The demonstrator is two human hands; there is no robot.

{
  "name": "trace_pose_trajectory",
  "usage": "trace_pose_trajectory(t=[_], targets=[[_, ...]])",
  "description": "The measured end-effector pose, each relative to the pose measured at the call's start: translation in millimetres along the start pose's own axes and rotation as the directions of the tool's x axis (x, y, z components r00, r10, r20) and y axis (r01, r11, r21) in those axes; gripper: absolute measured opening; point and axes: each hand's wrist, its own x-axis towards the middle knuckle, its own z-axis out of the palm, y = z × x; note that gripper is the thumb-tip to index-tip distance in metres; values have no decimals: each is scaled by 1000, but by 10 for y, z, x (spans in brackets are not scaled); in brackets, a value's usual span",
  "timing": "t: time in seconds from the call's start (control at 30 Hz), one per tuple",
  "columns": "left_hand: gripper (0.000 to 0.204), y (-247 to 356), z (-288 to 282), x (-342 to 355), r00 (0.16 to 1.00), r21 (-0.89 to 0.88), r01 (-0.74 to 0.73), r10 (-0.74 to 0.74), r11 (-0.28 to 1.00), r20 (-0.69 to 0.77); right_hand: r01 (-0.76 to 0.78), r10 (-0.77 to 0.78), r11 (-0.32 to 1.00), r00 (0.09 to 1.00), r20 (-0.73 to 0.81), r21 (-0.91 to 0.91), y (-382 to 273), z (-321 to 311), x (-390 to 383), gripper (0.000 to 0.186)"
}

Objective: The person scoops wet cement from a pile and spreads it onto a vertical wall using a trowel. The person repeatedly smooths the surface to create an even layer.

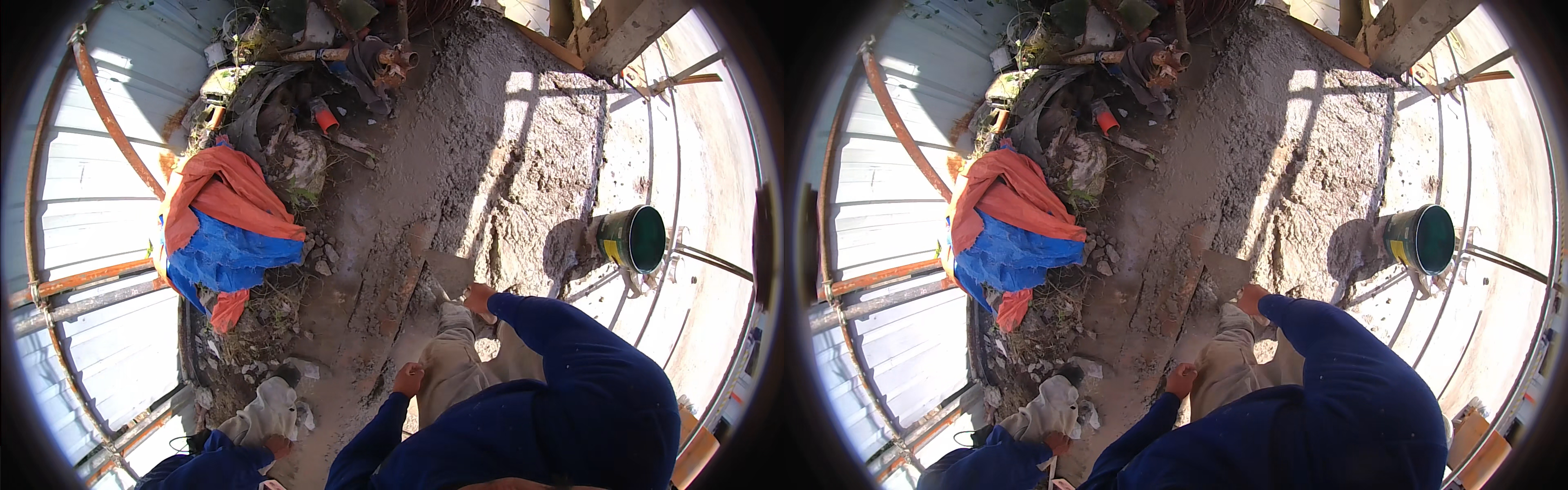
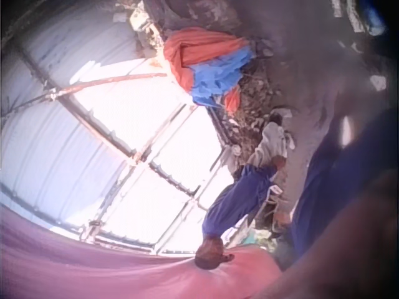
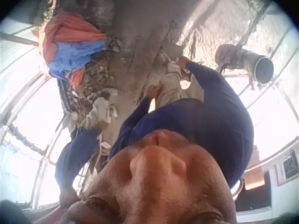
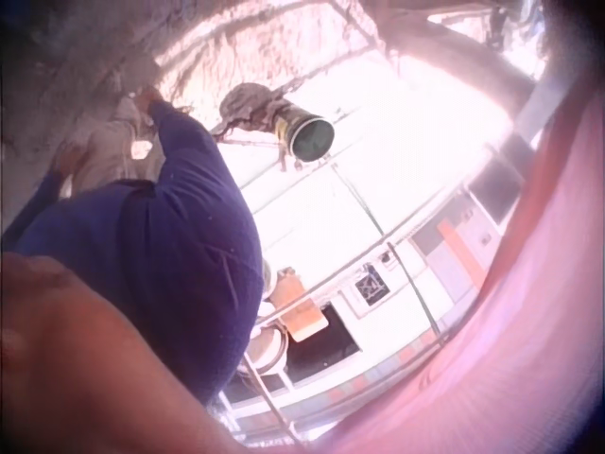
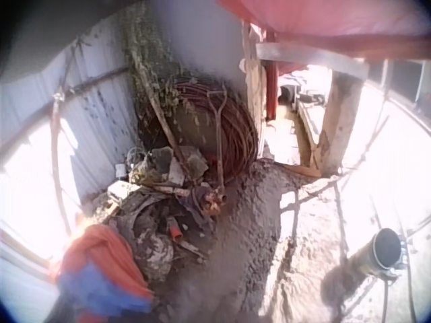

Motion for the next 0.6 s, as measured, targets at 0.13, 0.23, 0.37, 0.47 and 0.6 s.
trace_pose_trajectory(t=[0.13, 0.23, 0.37, 0.47, 0.6], targets=[[31, 152, 189, -198, 1000, -34, 19, -20, 999, -8, 28, -29, 998, 999, 29, 63, 2, -404, -282, 51], [35, 373, 358, -203, 998, 35, -7, 9, 999, -54, 110, -112, 986, 994, 2, 129, 189, -665, -495, 47], [35, 964, 564, -230, 994, 114, -99, 104, 989, -39, 86, -83, 987, 996, -26, 133, 775, -894, -874, 46], [35, 1174, 677, -269, 981, 144, -142, 159, 979, -113, 44, -39, 975, 999, -28, 218, 1344, -940, -1065, 38], [33, 2009, 1247, -39, 956, 70, -281, 286, 957, -65, 350, -391, 702, 917, 75, -620, 3598, -1259, -1238, 28]])
